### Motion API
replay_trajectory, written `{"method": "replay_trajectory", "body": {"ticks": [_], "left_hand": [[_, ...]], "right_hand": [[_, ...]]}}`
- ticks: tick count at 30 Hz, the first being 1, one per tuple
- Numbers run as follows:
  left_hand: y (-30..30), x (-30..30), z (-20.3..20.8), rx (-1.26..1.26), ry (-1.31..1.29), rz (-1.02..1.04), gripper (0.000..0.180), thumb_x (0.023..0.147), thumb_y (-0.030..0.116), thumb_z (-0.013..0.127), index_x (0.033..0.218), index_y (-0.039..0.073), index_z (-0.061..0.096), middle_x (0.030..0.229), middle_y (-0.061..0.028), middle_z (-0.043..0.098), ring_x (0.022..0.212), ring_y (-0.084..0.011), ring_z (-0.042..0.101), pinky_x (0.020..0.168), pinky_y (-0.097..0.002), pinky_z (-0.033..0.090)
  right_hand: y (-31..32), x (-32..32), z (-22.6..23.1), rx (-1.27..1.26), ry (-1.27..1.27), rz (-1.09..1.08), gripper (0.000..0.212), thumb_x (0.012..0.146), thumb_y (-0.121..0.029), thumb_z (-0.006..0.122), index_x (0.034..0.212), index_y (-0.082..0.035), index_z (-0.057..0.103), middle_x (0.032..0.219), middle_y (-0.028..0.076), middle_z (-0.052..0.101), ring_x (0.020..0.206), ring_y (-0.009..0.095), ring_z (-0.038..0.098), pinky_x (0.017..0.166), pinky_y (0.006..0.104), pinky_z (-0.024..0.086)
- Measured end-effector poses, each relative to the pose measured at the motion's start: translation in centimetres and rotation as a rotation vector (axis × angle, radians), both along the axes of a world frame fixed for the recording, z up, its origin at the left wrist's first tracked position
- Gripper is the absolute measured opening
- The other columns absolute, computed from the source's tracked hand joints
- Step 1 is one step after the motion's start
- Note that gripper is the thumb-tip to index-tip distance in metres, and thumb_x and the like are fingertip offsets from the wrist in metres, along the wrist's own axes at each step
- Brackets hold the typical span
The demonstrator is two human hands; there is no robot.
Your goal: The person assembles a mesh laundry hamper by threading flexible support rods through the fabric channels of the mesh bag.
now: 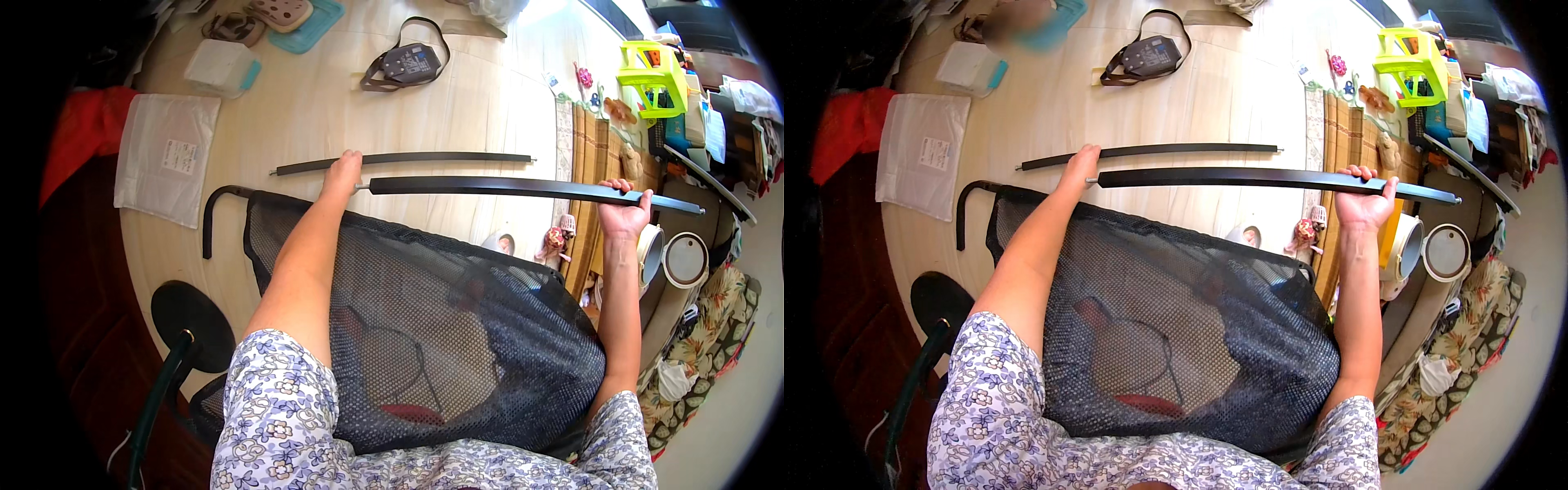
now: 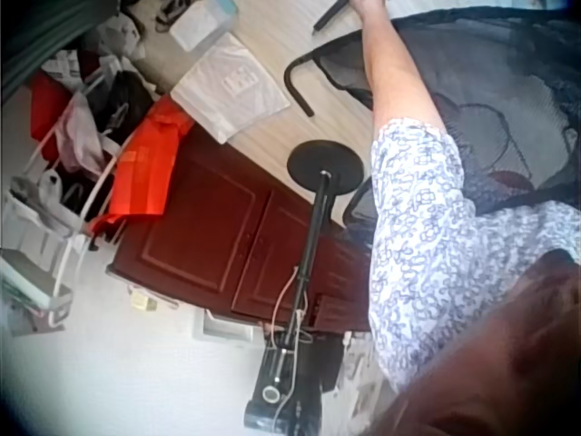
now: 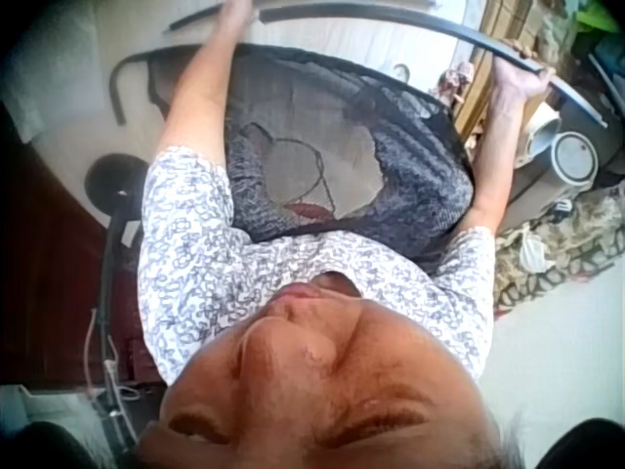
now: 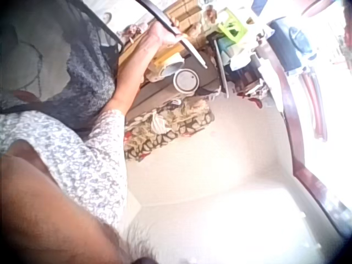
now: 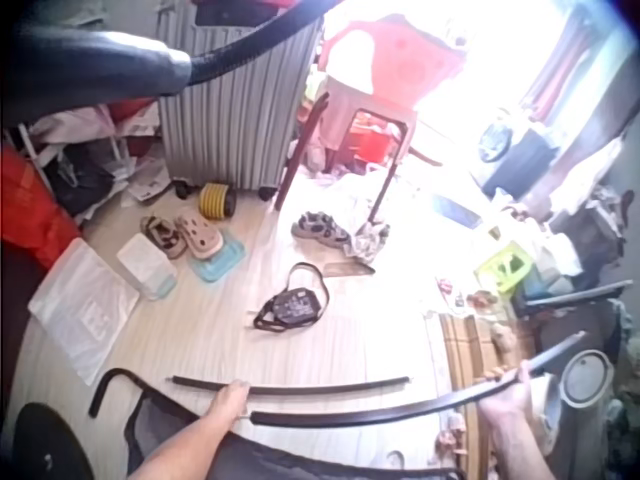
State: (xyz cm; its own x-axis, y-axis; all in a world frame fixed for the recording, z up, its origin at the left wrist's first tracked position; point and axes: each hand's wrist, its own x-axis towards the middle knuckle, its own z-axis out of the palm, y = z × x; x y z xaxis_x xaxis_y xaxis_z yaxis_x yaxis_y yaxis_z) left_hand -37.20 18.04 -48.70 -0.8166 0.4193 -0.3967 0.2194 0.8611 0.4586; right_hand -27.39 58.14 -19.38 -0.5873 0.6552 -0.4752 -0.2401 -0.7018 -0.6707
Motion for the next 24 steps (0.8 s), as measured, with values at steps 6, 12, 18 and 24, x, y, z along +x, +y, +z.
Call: {"method": "replay_trajectory", "body": {"ticks": [6, 12, 18, 24], "left_hand": [[-1.3, -1.3, 0.2, 0.291, -0.043, 0.006, 0.031, 0.077, 0.015, 0.057, 0.104, 0.002, 0.055, 0.106, -0.0183, 0.057, 0.097, -0.0318, 0.056, 0.082, -0.0409, 0.046], [-1.7, -7.8, 19.8, 0.813, -0.894, 0.584, 0.048, 0.089, 0.046, 0.044, 0.106, 0.002, 0.054, 0.084, -0.0153, 0.063, 0.069, -0.0211, 0.064, 0.052, -0.0276, 0.052], [-5.9, -5.1, 32.3, 1.403, -0.657, 0.509, 0.030, 0.090, 0.024, 0.048, 0.108, 0.000, 0.053, 0.098, -0.0134, 0.061, 0.084, -0.0187, 0.062, 0.071, -0.0248, 0.051], [-8.7, 3.8, 35.7, 1.686, -0.404, 0.662, 0.024, 0.084, 0.000, 0.052, 0.108, -0.002, 0.054, 0.104, -0.0107, 0.060, 0.092, -0.0175, 0.060, 0.079, -0.0232, 0.050]], "right_hand": [[0.2, -0.3, 0.0, -0.072, 0.062, 0.024, 0.043, 0.086, -0.049, 0.040, 0.070, -0.008, 0.039, 0.060, 0.005, 0.038, 0.063, 0.020, 0.038, 0.064, 0.0345, 0.034], [1.0, -1.9, 4.7, -0.100, 0.305, 0.055, 0.047, 0.085, -0.052, 0.036, 0.065, -0.010, 0.037, 0.058, 0.003, 0.038, 0.059, 0.018, 0.037, 0.060, 0.0334, 0.034], [0.1, -2.5, 10.0, -0.071, 0.374, -0.045, 0.056, 0.086, -0.059, 0.028, 0.060, -0.010, 0.034, 0.054, 0.001, 0.035, 0.055, 0.017, 0.036, 0.057, 0.0320, 0.031], [-2.7, 1.1, 10.2, -0.213, 0.446, -0.037, 0.056, 0.086, -0.059, 0.030, 0.059, -0.010, 0.033, 0.053, 0.001, 0.034, 0.054, 0.017, 0.035, 0.055, 0.0310, 0.032]]}}
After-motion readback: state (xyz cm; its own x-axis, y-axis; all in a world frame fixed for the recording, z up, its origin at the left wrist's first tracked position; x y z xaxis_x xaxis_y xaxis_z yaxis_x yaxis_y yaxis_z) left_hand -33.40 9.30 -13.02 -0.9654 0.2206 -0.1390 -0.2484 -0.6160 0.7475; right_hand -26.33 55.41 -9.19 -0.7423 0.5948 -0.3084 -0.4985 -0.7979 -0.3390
